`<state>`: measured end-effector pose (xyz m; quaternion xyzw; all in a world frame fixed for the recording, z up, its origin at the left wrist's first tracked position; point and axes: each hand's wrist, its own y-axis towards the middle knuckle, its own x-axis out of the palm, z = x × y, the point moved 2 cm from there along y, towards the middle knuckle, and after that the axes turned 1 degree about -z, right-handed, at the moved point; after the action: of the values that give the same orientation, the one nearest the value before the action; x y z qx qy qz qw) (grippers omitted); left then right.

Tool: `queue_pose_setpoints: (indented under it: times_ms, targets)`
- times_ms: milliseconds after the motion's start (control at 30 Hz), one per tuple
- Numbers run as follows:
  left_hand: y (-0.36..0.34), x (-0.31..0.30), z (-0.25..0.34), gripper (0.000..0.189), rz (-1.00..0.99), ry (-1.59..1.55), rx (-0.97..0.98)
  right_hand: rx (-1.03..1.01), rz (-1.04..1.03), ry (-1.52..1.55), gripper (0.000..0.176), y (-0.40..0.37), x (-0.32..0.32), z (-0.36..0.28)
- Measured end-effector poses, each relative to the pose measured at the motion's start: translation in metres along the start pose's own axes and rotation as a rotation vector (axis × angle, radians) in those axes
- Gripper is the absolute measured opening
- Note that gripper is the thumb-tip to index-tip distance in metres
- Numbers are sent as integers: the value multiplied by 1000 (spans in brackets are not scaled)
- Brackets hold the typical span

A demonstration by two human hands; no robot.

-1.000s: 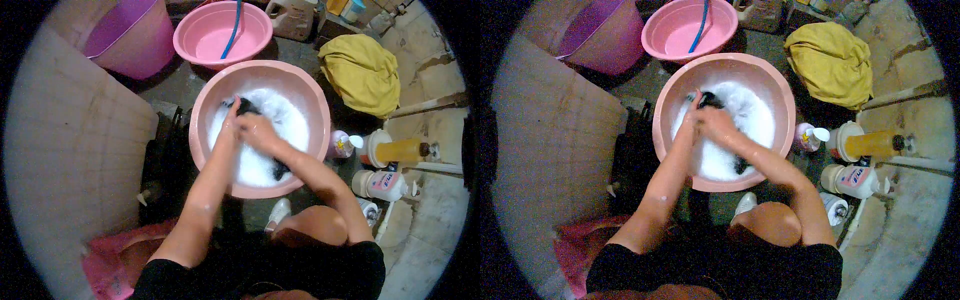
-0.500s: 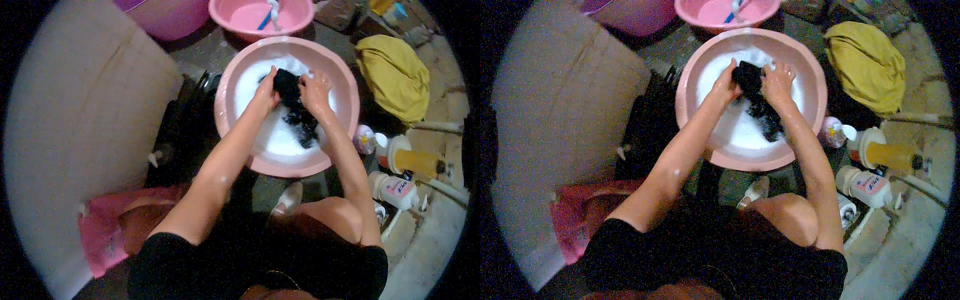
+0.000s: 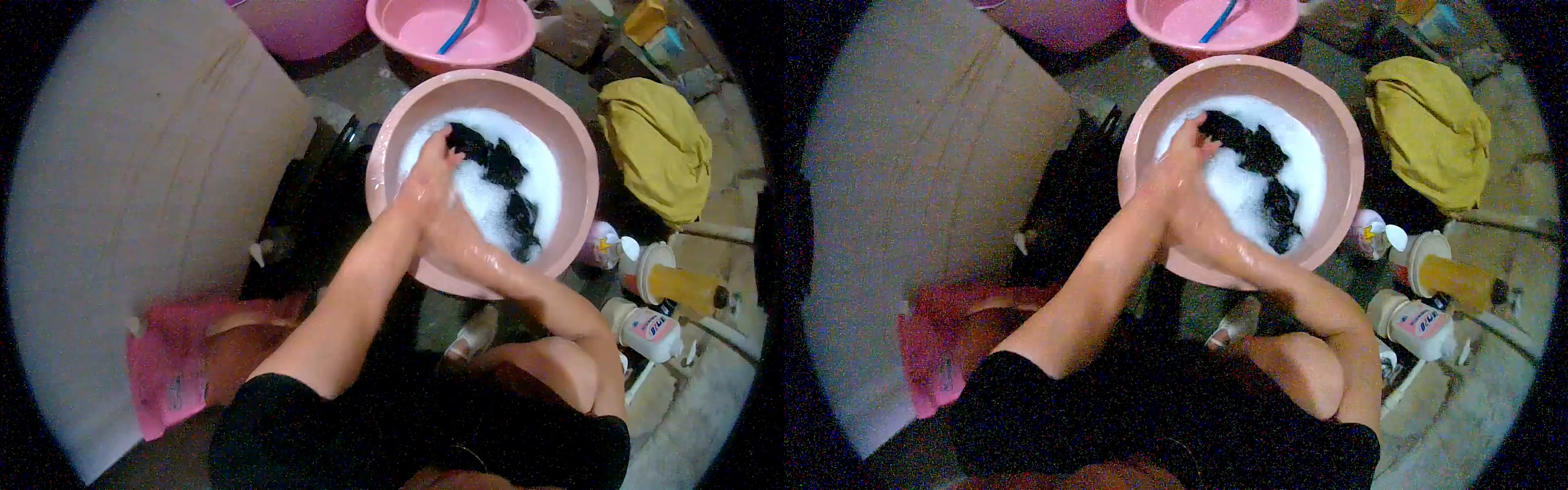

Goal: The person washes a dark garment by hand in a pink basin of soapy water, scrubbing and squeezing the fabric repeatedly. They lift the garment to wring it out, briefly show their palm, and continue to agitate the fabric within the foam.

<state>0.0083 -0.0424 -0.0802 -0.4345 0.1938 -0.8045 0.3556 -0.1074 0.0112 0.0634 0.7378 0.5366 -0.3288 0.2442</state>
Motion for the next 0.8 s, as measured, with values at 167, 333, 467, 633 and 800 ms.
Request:
queue_pose_setpoints:
  times_ms: [167, 333, 467, 633, 800]
  targets:
    - [24, -13, -3, 23, 162, 233, 28, 200, 414, -470, 59, 16, -8, 130]
    - [92, -73, -53, 30, 295, 614, 195, 166, 259, -198, 48, 8, 53, 273]
    - [57, -54, -50, 52, -1, 236, -100, 343, 418, 458, 35, 13, 29, 263]
    - [-85, 46, 32, 59, -289, 198, -319, 236, 333, 245, 25, 13, -22, 57]
    - [-43, 5, -5, 35, -122, 158, -239, -168, 459, -160, 22, 1, 8, 22]
